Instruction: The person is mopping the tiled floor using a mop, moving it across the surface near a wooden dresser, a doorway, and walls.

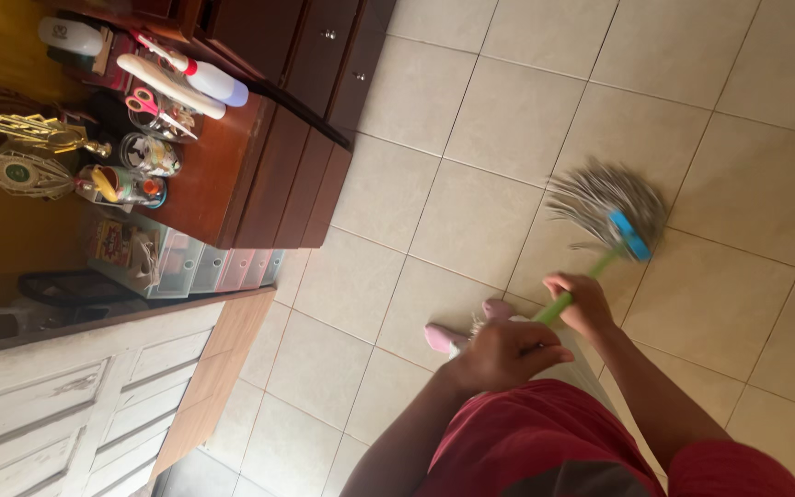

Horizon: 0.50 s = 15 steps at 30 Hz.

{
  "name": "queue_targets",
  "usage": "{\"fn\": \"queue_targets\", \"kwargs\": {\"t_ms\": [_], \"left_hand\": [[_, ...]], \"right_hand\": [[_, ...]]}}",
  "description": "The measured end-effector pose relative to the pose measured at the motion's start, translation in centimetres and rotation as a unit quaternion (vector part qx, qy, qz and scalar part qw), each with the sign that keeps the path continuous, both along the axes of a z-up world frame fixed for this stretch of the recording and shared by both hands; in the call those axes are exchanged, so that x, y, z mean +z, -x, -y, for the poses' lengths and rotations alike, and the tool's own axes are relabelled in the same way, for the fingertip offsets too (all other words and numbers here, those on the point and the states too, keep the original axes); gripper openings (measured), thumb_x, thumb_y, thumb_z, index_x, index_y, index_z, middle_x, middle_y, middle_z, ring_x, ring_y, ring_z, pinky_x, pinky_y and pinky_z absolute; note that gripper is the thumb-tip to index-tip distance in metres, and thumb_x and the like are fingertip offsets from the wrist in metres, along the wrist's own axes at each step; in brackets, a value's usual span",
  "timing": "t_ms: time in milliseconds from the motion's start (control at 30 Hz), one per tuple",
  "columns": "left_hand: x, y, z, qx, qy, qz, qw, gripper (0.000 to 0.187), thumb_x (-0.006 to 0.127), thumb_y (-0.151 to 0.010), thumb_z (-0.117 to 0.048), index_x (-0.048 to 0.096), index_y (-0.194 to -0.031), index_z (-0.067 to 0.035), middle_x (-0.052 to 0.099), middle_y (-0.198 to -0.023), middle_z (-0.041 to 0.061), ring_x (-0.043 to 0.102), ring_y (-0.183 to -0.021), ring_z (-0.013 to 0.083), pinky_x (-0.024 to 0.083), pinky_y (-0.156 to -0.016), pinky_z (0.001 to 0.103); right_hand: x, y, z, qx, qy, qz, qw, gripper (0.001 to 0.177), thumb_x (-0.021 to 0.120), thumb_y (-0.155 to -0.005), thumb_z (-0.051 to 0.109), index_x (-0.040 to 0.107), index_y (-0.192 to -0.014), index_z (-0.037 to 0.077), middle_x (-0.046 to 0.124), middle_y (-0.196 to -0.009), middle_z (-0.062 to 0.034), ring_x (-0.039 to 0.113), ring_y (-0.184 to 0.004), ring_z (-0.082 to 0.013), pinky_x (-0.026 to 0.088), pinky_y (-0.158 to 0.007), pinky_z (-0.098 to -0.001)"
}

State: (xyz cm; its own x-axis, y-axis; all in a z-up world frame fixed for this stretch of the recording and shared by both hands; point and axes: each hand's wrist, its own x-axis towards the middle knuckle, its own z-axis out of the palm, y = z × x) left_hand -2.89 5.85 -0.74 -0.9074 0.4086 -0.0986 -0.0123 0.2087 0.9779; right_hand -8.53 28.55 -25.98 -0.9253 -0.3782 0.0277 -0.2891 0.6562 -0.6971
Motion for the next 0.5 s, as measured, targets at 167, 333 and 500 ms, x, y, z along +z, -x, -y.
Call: {"fn": "queue_targets", "kwargs": {"t_ms": [167,333,500], "left_hand": [[-4.1,-1.2,-1.8,0.007,0.046,0.096,0.994,0.029,0.076,-0.097,-0.032,0.074,-0.095,-0.004,0.063,-0.066,0.006,0.053,-0.055,0.0114,0.042,-0.052,0.034],[-4.5,-3.8,0.7,0.061,0.045,0.130,0.989,0.027,0.074,-0.097,-0.034,0.076,-0.102,-0.007,0.068,-0.074,0.005,0.059,-0.059,0.0099,0.048,-0.055,0.032],[0.9,-8.1,8.2,0.176,0.095,0.147,0.969,0.019,0.075,-0.094,-0.024,0.078,-0.097,-0.006,0.071,-0.071,0.008,0.060,-0.056,0.0117,0.049,-0.053,0.032]], "right_hand": [[-2.6,-3.2,-4.2,0.003,-0.069,0.056,0.996,0.014,0.070,-0.080,0.004,0.071,-0.092,0.011,0.073,-0.078,-0.0073,0.071,-0.072,-0.0292,0.055,-0.065,-0.0417],[-4.2,-4.5,-1.2,0.057,-0.100,0.032,0.993,0.002,0.072,-0.087,0.012,0.074,-0.088,0.013,0.072,-0.068,-0.0042,0.070,-0.058,-0.0231,0.056,-0.060,-0.0385],[-2.1,-5.8,9.0,0.112,0.079,0.023,0.990,0.002,0.076,-0.090,0.014,0.074,-0.089,0.013,0.074,-0.073,-0.0013,0.070,-0.059,-0.0138,0.056,-0.054,-0.0289]]}}
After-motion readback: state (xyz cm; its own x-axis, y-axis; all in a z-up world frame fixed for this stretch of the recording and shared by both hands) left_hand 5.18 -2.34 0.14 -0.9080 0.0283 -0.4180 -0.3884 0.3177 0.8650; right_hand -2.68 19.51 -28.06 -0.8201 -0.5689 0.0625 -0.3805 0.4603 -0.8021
